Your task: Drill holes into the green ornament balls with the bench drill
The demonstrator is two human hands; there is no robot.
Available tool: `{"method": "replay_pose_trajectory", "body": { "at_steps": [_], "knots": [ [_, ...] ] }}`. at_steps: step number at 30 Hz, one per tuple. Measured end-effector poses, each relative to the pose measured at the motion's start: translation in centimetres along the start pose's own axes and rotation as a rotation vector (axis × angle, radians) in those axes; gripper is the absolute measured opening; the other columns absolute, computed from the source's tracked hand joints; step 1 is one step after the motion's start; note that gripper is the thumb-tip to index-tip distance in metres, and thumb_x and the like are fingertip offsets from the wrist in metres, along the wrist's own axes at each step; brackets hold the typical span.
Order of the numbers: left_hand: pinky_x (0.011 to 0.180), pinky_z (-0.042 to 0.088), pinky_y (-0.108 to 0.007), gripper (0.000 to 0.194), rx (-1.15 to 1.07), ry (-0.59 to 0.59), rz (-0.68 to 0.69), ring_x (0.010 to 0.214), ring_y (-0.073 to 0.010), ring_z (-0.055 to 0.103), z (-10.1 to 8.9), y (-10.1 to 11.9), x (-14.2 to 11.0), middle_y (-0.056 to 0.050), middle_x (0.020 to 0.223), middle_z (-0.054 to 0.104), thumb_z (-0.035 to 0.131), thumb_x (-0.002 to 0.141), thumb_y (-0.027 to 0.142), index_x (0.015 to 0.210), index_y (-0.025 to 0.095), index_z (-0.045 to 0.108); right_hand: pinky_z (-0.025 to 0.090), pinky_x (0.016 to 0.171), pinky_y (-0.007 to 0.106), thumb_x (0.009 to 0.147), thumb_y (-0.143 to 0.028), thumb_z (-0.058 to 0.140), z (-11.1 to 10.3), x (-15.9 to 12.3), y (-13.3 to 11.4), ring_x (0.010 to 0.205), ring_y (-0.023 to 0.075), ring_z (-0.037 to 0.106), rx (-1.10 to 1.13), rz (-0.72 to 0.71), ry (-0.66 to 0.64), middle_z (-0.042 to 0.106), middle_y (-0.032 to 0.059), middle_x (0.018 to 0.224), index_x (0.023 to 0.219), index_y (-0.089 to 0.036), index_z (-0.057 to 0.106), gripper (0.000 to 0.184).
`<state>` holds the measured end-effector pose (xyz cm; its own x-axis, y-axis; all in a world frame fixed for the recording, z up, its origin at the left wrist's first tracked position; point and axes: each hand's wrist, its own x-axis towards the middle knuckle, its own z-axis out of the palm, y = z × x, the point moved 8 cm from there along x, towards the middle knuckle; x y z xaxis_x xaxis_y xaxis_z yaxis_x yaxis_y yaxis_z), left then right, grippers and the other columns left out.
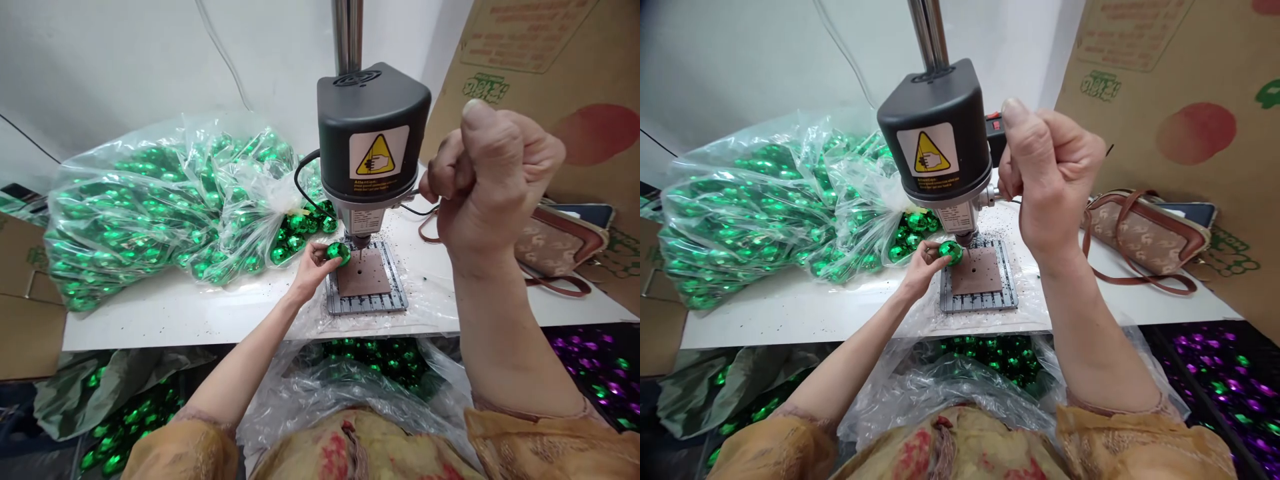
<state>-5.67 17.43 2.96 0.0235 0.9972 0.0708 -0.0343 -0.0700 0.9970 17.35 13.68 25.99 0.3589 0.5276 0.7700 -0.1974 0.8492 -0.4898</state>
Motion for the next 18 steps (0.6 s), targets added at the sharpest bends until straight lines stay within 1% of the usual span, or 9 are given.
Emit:
{"method": "replay_pose_trajectory", "body": {
  "at_steps": [3, 5, 10, 13, 15, 18],
  "knots": [
    [0.086, 0.051, -0.034, 0.061, 0.005, -0.074, 0.01, 0.092, -0.0184, 0.067, 1.6, -0.7, -0.4, -0.004, 0.097, 0.07, 0.089, 0.065, 0.048, 0.102, 0.019, 0.051, 0.023, 0.033, 0.027, 0.081, -0.034, 0.072, 0.0, 0.0, 0.0, 0.032, 0.0052, 0.031, -0.023, 0.008, -0.011, 0.032, -0.0076, 0.038, 0.046, -0.021, 0.037, 0.052],
    [0.088, 0.051, -0.035, 0.062, 0.021, -0.109, 0.035, 0.095, -0.019, 0.067, 2.2, -0.8, -0.3, -0.005, 0.1, 0.07, 0.088, 0.066, 0.05, 0.104, 0.019, 0.05, 0.024, 0.033, 0.027, 0.081, -0.037, 0.073, 0.0, 0.1, 0.1, 0.032, 0.005, 0.031, -0.017, 0.012, -0.02, 0.033, -0.0076, 0.038, 0.046, -0.021, 0.038, 0.052],
    [0.092, 0.049, -0.037, 0.062, 0.089, -0.147, 0.084, 0.1, -0.021, 0.066, 2.9, -0.8, -0.1, -0.007, 0.104, 0.071, 0.088, 0.066, 0.052, 0.107, 0.018, 0.054, 0.023, 0.035, 0.024, 0.082, -0.037, 0.072, -0.1, 0.0, 0.3, 0.034, 0.0033, 0.03, -0.006, 0.024, -0.023, 0.029, -0.009, 0.039, 0.048, -0.02, 0.034, 0.053],
    [0.09, 0.051, -0.038, 0.061, 0.154, -0.16, 0.122, 0.1, -0.0228, 0.066, 3.0, -0.4, -0.4, -0.008, 0.106, 0.07, 0.088, 0.066, 0.051, 0.109, 0.018, 0.059, 0.023, 0.036, 0.025, 0.085, -0.032, 0.068, -0.1, 0.0, 0.3, 0.034, 0.0035, 0.03, 0.003, 0.003, -0.025, 0.032, -0.0084, 0.039, 0.048, -0.02, 0.036, 0.05],
    [0.091, 0.051, -0.04, 0.06, 0.229, -0.153, 0.159, 0.102, -0.0245, 0.065, 3.1, -0.1, -0.7, -0.009, 0.108, 0.069, 0.088, 0.066, 0.049, 0.111, 0.019, 0.062, 0.023, 0.037, 0.026, 0.086, -0.03, 0.067, -0.1, 0.0, 0.3, 0.034, 0.004, 0.031, -0.009, -0.001, -0.035, 0.035, -0.0077, 0.039, 0.048, -0.02, 0.038, 0.049],
    [0.098, 0.049, -0.043, 0.056, 0.353, -0.147, 0.212, 0.111, -0.0275, 0.062, 3.6, 0.4, -1.3, -0.009, 0.112, 0.067, 0.089, 0.067, 0.041, 0.113, 0.02, 0.065, 0.023, 0.037, 0.026, 0.086, -0.032, 0.068, -0.2, 0.0, 0.4, 0.034, 0.0039, 0.031, -0.015, 0.004, -0.036, 0.036, -0.0075, 0.039, 0.048, -0.02, 0.038, 0.049]
  ]
}}
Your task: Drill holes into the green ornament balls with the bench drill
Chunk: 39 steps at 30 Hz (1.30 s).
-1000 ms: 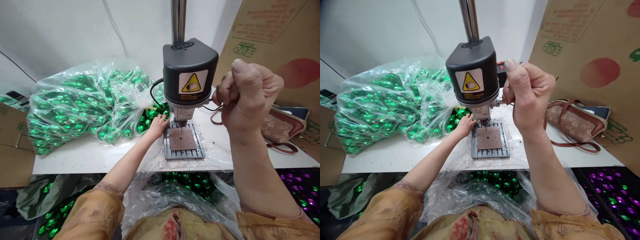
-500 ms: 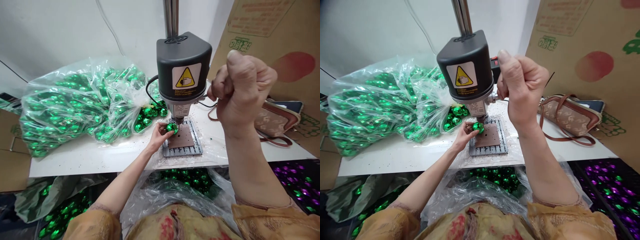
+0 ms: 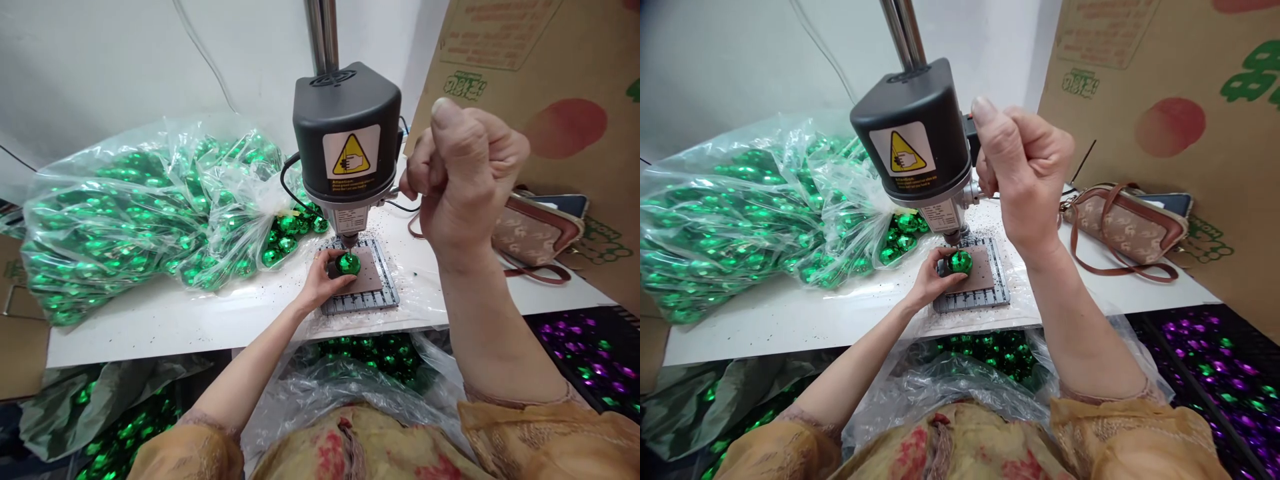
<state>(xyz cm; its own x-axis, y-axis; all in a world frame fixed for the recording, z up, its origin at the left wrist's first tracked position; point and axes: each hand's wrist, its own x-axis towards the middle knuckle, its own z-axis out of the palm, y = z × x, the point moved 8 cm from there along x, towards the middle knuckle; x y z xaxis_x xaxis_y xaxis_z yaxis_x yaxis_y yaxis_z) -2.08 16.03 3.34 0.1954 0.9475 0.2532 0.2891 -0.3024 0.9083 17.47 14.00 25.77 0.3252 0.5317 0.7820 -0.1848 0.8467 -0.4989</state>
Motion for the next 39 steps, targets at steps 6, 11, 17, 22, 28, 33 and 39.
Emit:
{"method": "replay_pose_trajectory", "body": {
  "at_steps": [6, 11, 17, 22, 28, 33, 39],
  "knots": [
    [0.099, 0.051, -0.042, 0.052, -0.102, -0.05, 0.0, 0.109, -0.0256, 0.065, 1.8, 0.5, -0.3, -0.008, 0.113, 0.069, 0.084, 0.074, 0.038, 0.115, 0.02, 0.058, 0.022, 0.036, 0.027, 0.086, -0.03, 0.067, 0.1, 0.0, -0.1, 0.034, 0.0049, 0.031, 0.016, -0.024, 0.001, 0.034, -0.0074, 0.039, 0.048, -0.02, 0.039, 0.048],
    [0.095, 0.054, -0.041, 0.054, -0.129, -0.035, -0.013, 0.106, -0.025, 0.068, 1.9, 0.3, -0.3, -0.009, 0.112, 0.07, 0.085, 0.073, 0.037, 0.116, 0.019, 0.057, 0.017, 0.038, 0.03, 0.085, -0.031, 0.067, -0.6, -1.5, -0.5, 0.034, 0.006, 0.027, -0.051, -0.071, 0.066, 0.032, -0.006, 0.038, 0.045, -0.02, 0.034, 0.052],
    [0.097, 0.054, -0.041, 0.055, -0.147, -0.04, -0.011, 0.109, -0.0252, 0.067, 2.0, -0.2, -0.4, -0.01, 0.116, 0.069, 0.085, 0.073, 0.038, 0.117, 0.019, 0.056, 0.016, 0.041, 0.03, 0.085, -0.036, 0.065, -1.2, -3.8, -0.6, 0.038, 0.0053, 0.023, -0.115, -0.078, 0.052, 0.024, -0.0048, 0.041, 0.046, -0.019, 0.021, 0.061],
    [0.097, 0.054, -0.041, 0.056, -0.153, -0.042, -0.008, 0.11, -0.0254, 0.067, 2.1, -0.4, -0.5, -0.01, 0.116, 0.069, 0.085, 0.074, 0.039, 0.118, 0.02, 0.056, 0.02, 0.043, 0.03, 0.088, -0.041, 0.059, -1.4, -4.3, -0.1, 0.041, 0.0052, 0.023, -0.148, -0.052, -0.009, 0.022, -0.0047, 0.042, 0.046, -0.019, 0.02, 0.062],
    [0.099, 0.052, -0.041, 0.057, -0.164, -0.047, -0.01, 0.111, -0.0254, 0.066, 2.1, -0.6, -0.6, -0.01, 0.119, 0.068, 0.084, 0.074, 0.04, 0.119, 0.019, 0.056, 0.018, 0.045, 0.032, 0.085, -0.037, 0.062, -1.9, -4.9, 0.3, 0.041, 0.0061, 0.022, -0.134, -0.075, -0.013, 0.022, -0.0048, 0.041, 0.043, -0.019, 0.019, 0.063],
    [0.098, 0.053, -0.041, 0.058, -0.168, -0.041, 0.004, 0.111, -0.0251, 0.066, 2.1, -0.7, -0.7, -0.01, 0.118, 0.069, 0.084, 0.075, 0.041, 0.12, 0.02, 0.055, 0.018, 0.046, 0.033, 0.084, -0.033, 0.063, -2.3, -5.5, 1.0, 0.04, 0.0059, 0.021, -0.125, -0.056, -0.023, 0.019, -0.0047, 0.041, 0.042, -0.017, 0.019, 0.062],
    [0.1, 0.053, -0.041, 0.058, -0.179, -0.056, 0.004, 0.113, -0.0256, 0.066, 2.2, -0.8, -0.7, -0.011, 0.12, 0.068, 0.084, 0.076, 0.041, 0.121, 0.019, 0.055, 0.024, 0.043, 0.029, 0.08, -0.019, 0.061, -2.2, -6.0, 0.0, 0.04, 0.0052, 0.023, -0.065, -0.307, -0.045, 0.022, -0.0053, 0.044, 0.049, -0.017, 0.016, 0.054]
  ]
}}
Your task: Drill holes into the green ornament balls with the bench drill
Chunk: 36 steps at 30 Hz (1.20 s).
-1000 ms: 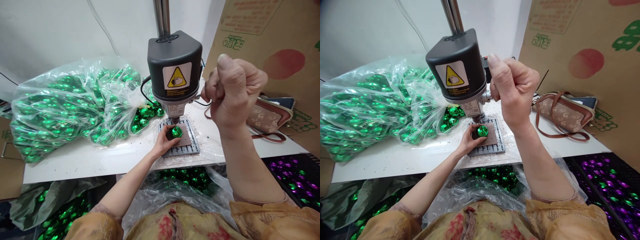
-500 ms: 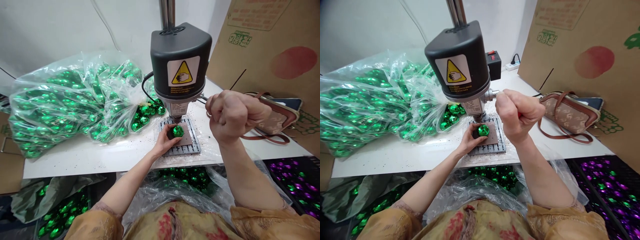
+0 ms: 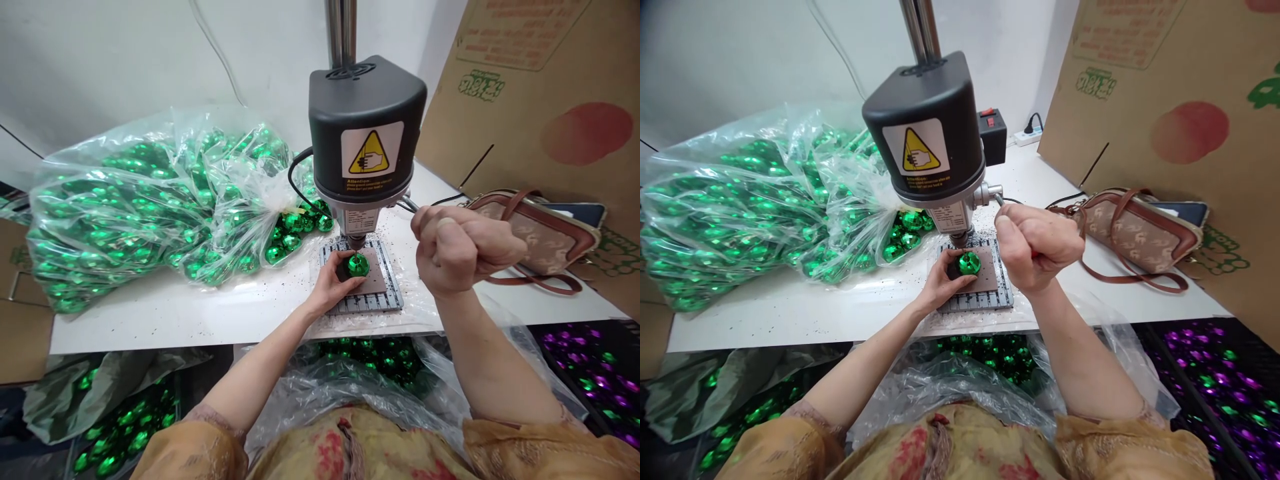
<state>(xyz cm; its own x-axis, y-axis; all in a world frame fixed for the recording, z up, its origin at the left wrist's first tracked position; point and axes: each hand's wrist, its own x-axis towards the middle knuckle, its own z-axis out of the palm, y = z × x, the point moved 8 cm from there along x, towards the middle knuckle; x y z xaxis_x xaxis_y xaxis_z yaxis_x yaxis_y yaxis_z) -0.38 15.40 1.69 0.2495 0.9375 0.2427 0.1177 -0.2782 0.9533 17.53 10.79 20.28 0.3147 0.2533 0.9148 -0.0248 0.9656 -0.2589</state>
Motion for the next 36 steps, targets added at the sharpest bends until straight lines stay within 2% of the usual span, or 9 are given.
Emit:
{"method": "replay_pose_trajectory", "body": {
  "at_steps": [11, 16, 20, 22, 25, 27, 30, 33, 36],
  "knots": [
    [0.1, 0.052, -0.041, 0.057, -0.034, -0.008, -0.024, 0.113, -0.0255, 0.065, 0.1, -0.5, -0.1, -0.01, 0.12, 0.067, 0.084, 0.076, 0.037, 0.121, 0.02, 0.055, 0.029, 0.042, 0.026, 0.079, -0.008, 0.059, -0.1, -1.1, -0.8, 0.039, 0.0029, 0.026, -0.006, -0.136, -0.038, 0.025, -0.0061, 0.045, 0.051, -0.017, 0.018, 0.05],
    [0.094, 0.053, -0.039, 0.052, 0.074, 0.08, -0.01, 0.108, -0.024, 0.066, -0.2, 1.1, -0.2, -0.01, 0.116, 0.067, 0.082, 0.076, 0.034, 0.118, 0.019, 0.056, 0.022, 0.039, 0.027, 0.086, -0.02, 0.062, 0.6, 2.5, 0.2, 0.037, 0.0042, 0.03, -0.075, 0.194, 0.094, 0.028, -0.0059, 0.042, 0.047, -0.018, 0.029, 0.051],
    [0.085, 0.054, -0.037, 0.043, 0.389, 0.268, 0.152, 0.098, -0.0233, 0.066, -0.6, 4.1, -3.8, -0.008, 0.105, 0.067, 0.08, 0.078, 0.035, 0.11, 0.019, 0.056, 0.021, 0.037, 0.027, 0.086, -0.022, 0.064, 1.7, 5.1, 0.7, 0.035, 0.0041, 0.03, -0.054, 0.269, 0.087, 0.033, -0.007, 0.038, 0.046, -0.019, 0.038, 0.047],
    [0.081, 0.054, -0.036, 0.043, 0.502, 0.165, 0.328, 0.096, -0.0237, 0.066, 1.5, 5.6, -6.9, -0.01, 0.104, 0.067, 0.077, 0.081, 0.039, 0.112, 0.019, 0.055, 0.02, 0.036, 0.028, 0.086, -0.023, 0.064, 1.8, 5.4, 0.8, 0.034, 0.0048, 0.028, -0.034, 0.268, 0.092, 0.032, -0.0073, 0.038, 0.047, -0.02, 0.037, 0.047],
    [0.074, 0.054, -0.036, 0.047, 0.691, -0.188, 0.642, 0.09, -0.0244, 0.066, 6.3, 6.8, -12.2, -0.013, 0.107, 0.069, 0.074, 0.083, 0.048, 0.116, 0.018, 0.057, 0.02, 0.038, 0.033, 0.085, -0.022, 0.064, 1.7, 5.2, 0.8, 0.033, 0.0086, 0.029, -0.016, 0.257, 0.113, 0.034, -0.0061, 0.038, 0.047, -0.023, 0.039, 0.045],
    [0.073, 0.055, -0.037, 0.056, 0.783, -0.295, 0.784, 0.089, -0.0256, 0.066, 7.7, 7.0, -14.0, -0.015, 0.111, 0.07, 0.071, 0.083, 0.058, 0.119, 0.017, 0.058, 0.018, 0.038, 0.035, 0.084, -0.021, 0.063, 1.7, 5.1, 0.8, 0.033, 0.0101, 0.029, -0.008, 0.258, 0.127, 0.035, -0.0058, 0.038, 0.047, -0.024, 0.041, 0.043],
    [0.081, 0.056, -0.035, 0.039, 0.818, -0.112, 0.764, 0.099, -0.0239, 0.066, 4.6, 7.4, -11.3, -0.013, 0.113, 0.07, 0.062, 0.093, 0.048, 0.119, 0.018, 0.059, 0.016, 0.037, 0.033, 0.083, -0.023, 0.064, 1.6, 5.0, 0.8, 0.032, 0.0088, 0.028, 0.01, 0.276, 0.145, 0.036, -0.0065, 0.037, 0.046, -0.023, 0.041, 0.043],
    [0.09, 0.054, -0.04, 0.021, 0.993, 0.222, 0.498, 0.11, -0.0246, 0.063, -2.5, 6.6, -4.3, -0.012, 0.114, 0.069, 0.049, 0.098, 0.018, 0.115, 0.02, 0.062, 0.016, 0.037, 0.031, 0.082, -0.024, 0.065, 1.5, 5.0, 0.8, 0.032, 0.0079, 0.028, 0.003, 0.279, 0.147, 0.037, -0.0065, 0.037, 0.044, -0.022, 0.042, 0.044],
    [0.102, 0.047, -0.052, 0.035, 1.283, 0.204, 0.224, 0.129, -0.0347, 0.053, -7.9, 4.3, 2.6, -0.015, 0.139, 0.059, 0.046, 0.094, 0.007, 0.119, 0.022, 0.066, 0.017, 0.037, 0.031, 0.082, -0.024, 0.066, 1.5, 5.1, 0.9, 0.033, 0.0083, 0.029, 0.003, 0.278, 0.136, 0.038, -0.006, 0.038, 0.045, -0.022, 0.043, 0.044]
  ]
}}
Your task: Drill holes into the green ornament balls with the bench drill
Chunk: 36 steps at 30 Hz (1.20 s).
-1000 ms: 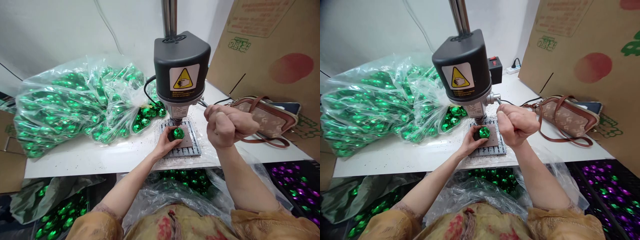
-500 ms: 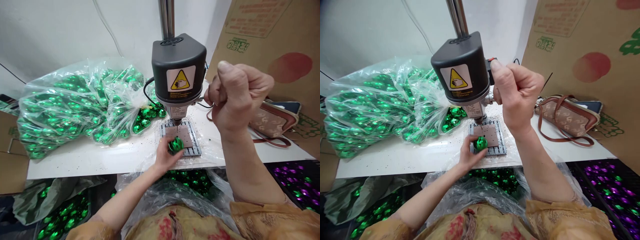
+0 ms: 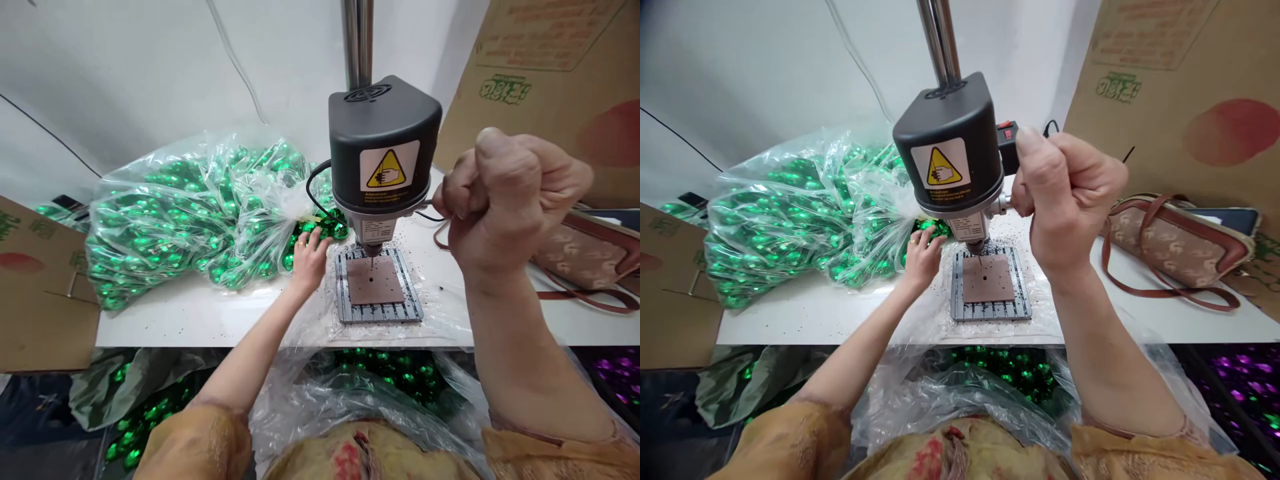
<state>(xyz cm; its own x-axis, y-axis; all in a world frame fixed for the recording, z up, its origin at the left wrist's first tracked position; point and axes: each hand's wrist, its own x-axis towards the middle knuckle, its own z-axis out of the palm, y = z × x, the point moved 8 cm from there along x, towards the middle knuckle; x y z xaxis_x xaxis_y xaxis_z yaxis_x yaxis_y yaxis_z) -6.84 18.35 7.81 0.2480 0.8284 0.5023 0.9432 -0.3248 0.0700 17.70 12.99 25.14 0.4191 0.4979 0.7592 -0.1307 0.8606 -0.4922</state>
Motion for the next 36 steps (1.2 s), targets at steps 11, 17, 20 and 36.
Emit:
{"method": "replay_pose_trajectory", "body": {
  "at_steps": [11, 17, 20, 36],
  "knots": [
    [0.096, 0.049, -0.048, 0.034, 0.147, -0.227, -0.087, 0.119, -0.0358, 0.053, 2.6, -5.5, 4.8, -0.016, 0.138, 0.051, 0.059, 0.088, 0.01, 0.119, 0.022, 0.067, 0.017, 0.035, 0.031, 0.082, -0.029, 0.069, -0.1, 0.1, 0.3, 0.032, 0.0076, 0.029, 0.054, -0.025, -0.013, 0.037, -0.0062, 0.037, 0.045, -0.021, 0.044, 0.045],
    [0.089, 0.053, -0.037, 0.029, -0.373, 0.077, -0.145, 0.104, -0.0239, 0.06, -0.2, -3.9, 3.1, -0.01, 0.119, 0.054, 0.066, 0.086, 0.018, 0.114, 0.023, 0.067, 0.018, 0.035, 0.031, 0.082, -0.029, 0.07, -0.1, 0.0, 0.4, 0.032, 0.0078, 0.031, 0.056, -0.015, -0.023, 0.036, -0.0061, 0.039, 0.047, -0.02, 0.041, 0.046],
    [0.078, 0.056, -0.03, 0.032, -0.852, 0.097, -0.271, 0.09, -0.0159, 0.064, 0.3, -2.3, 0.5, -0.008, 0.117, 0.057, 0.067, 0.089, 0.035, 0.118, 0.023, 0.067, 0.019, 0.036, 0.031, 0.084, -0.028, 0.068, 0.0, 0.0, 0.3, 0.033, 0.0073, 0.031, 0.062, -0.014, -0.024, 0.034, -0.0065, 0.039, 0.048, -0.02, 0.038, 0.048],
    [0.09, 0.054, -0.034, 0.048, -1.249, -0.186, -0.337, 0.099, -0.0199, 0.068, 4.0, 3.2, -3.2, -0.009, 0.11, 0.072, 0.078, 0.08, 0.046, 0.118, 0.019, 0.066, 0.023, 0.039, 0.034, 0.081, -0.045, 0.071, 0.1, -0.2, -0.1, 0.036, 0.0089, 0.032, -0.057, 0.033, -0.063, 0.034, -0.0049, 0.04, 0.047, -0.022, 0.035, 0.054]
  ]
}}
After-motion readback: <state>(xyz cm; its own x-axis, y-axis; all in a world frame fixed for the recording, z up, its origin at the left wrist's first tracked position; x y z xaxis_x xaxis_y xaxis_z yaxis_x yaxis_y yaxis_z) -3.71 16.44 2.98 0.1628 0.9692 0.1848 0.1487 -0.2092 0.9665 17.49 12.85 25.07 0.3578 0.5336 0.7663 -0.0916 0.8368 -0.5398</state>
